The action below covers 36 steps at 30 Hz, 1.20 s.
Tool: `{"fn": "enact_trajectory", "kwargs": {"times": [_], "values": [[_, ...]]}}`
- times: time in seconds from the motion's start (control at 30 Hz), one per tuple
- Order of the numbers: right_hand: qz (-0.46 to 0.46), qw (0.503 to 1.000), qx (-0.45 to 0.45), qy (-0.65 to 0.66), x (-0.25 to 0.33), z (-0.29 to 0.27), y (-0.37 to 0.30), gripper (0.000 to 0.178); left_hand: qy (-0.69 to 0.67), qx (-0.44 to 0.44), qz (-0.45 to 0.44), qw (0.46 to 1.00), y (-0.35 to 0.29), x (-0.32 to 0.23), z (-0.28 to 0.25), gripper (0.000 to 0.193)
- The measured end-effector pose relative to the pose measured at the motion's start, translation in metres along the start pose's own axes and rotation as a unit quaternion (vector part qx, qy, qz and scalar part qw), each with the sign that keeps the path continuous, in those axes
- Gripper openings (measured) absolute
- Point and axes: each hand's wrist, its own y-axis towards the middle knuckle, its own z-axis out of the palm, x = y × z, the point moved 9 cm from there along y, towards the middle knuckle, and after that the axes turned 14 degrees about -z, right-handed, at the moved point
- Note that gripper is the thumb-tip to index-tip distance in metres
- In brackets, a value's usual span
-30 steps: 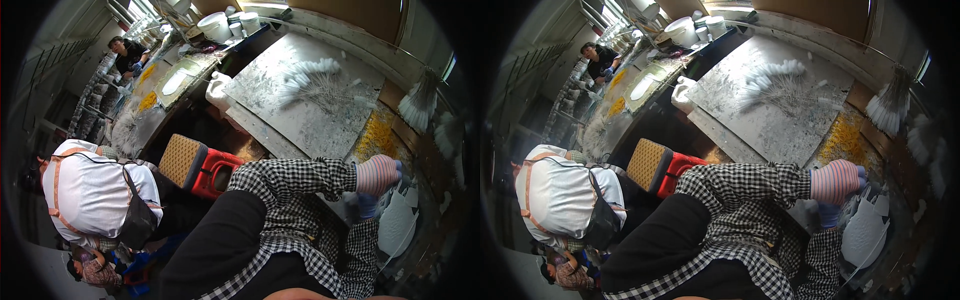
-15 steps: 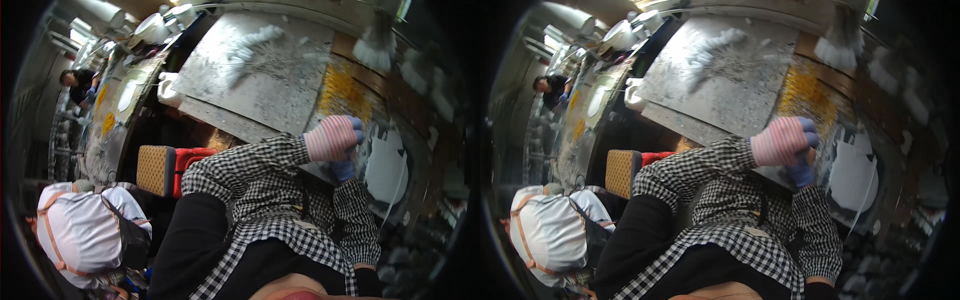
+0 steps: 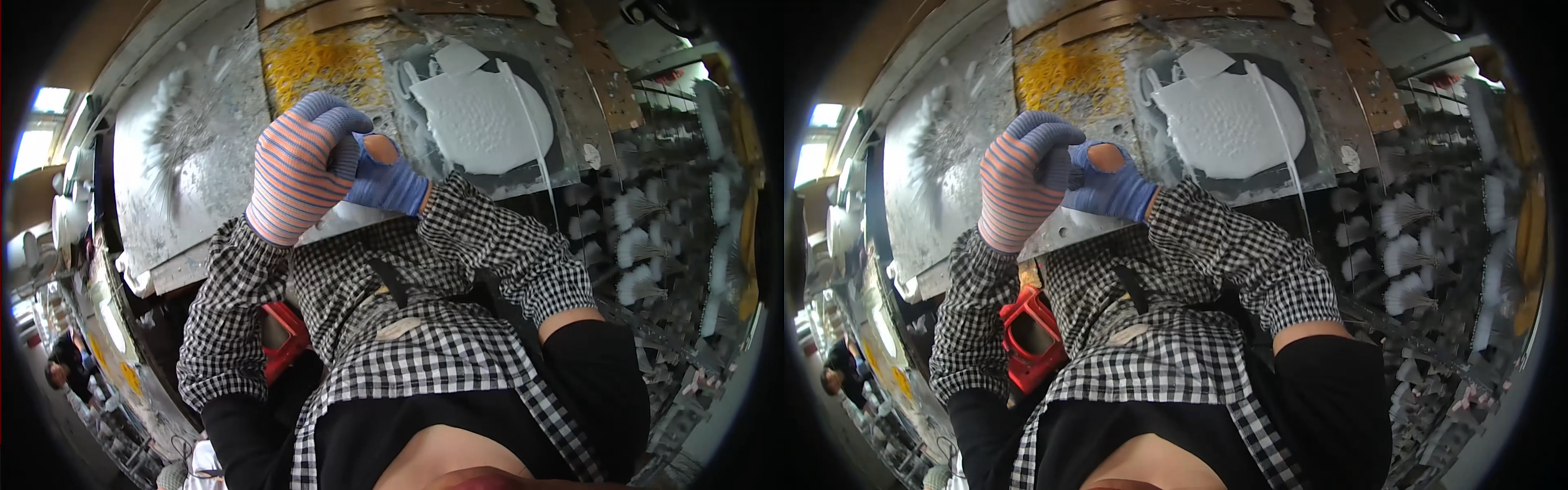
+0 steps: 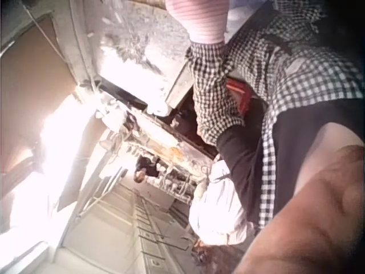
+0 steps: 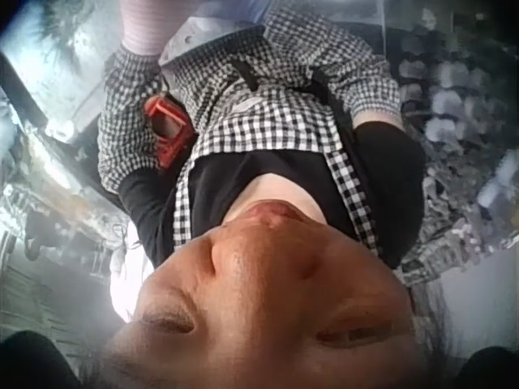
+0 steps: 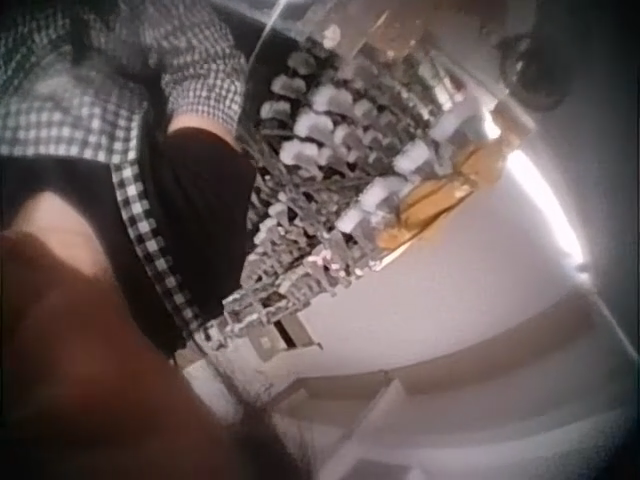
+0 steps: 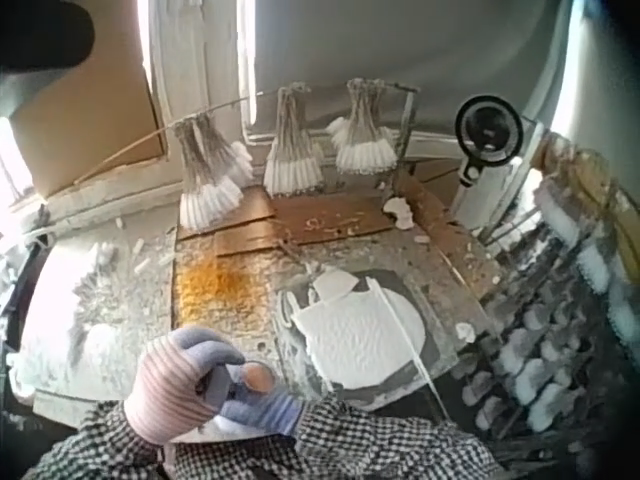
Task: Assembling individual white bristled components onto a long metal rod to create a large industrial brush.
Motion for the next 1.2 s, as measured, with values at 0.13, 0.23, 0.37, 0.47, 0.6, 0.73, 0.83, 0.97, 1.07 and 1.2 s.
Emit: {"fn": "enact_trajectory", "kwargs": {"times": [0.13,0.23,0.37,0.47,0.6,0.73,0.83,0.97,1.07,1.2], "values": [[-0.191,0.914,-0.028,-0.356,0.090,-0.064,0.001,0.023,0.024,-0.010,0.110,0.994,0.033,-0.058,0.025,0.017],[-0.168,0.573,0.147,-0.788,0.048,-0.140,-0.041,0.077,0.029,0.060,0.155,0.986,0.083,-0.090,0.089,0.040],[0.063,0.757,0.044,-0.648,0.074,-0.196,-0.024,0.062,-0.003,0.107,0.216,0.970,0.121,-0.114,0.108,0.022],[-0.079,0.824,0.030,-0.560,0.054,-0.215,-0.029,0.063,0.011,0.093,0.235,0.967,0.128,-0.114,0.122,0.020],[-0.043,0.848,0.009,-0.527,0.019,-0.228,-0.038,0.069,0.019,0.100,0.244,0.964,0.129,-0.101,0.148,0.018],[0.174,0.788,0.109,-0.581,0.014,-0.219,-0.033,0.068,0.011,0.091,0.232,0.968,0.132,-0.094,0.140,0.018],[0.068,0.795,0.055,-0.600,0.025,-0.223,-0.034,0.061,0.012,0.086,0.244,0.966,0.130,-0.097,0.143,0.018],[0.121,0.808,0.019,-0.576,0.024,-0.226,-0.032,0.058,0.030,0.097,0.223,0.970,0.141,-0.093,0.147,0.018],[0.078,0.812,-0.045,-0.576,0.029,-0.234,-0.038,0.063,0.007,0.077,0.236,0.969,0.136,-0.096,0.148,0.017],[0.077,0.836,-0.095,-0.536,0.031,-0.244,-0.041,0.069,0.044,0.125,0.202,0.970,0.142,-0.097,0.151,0.017]]}}
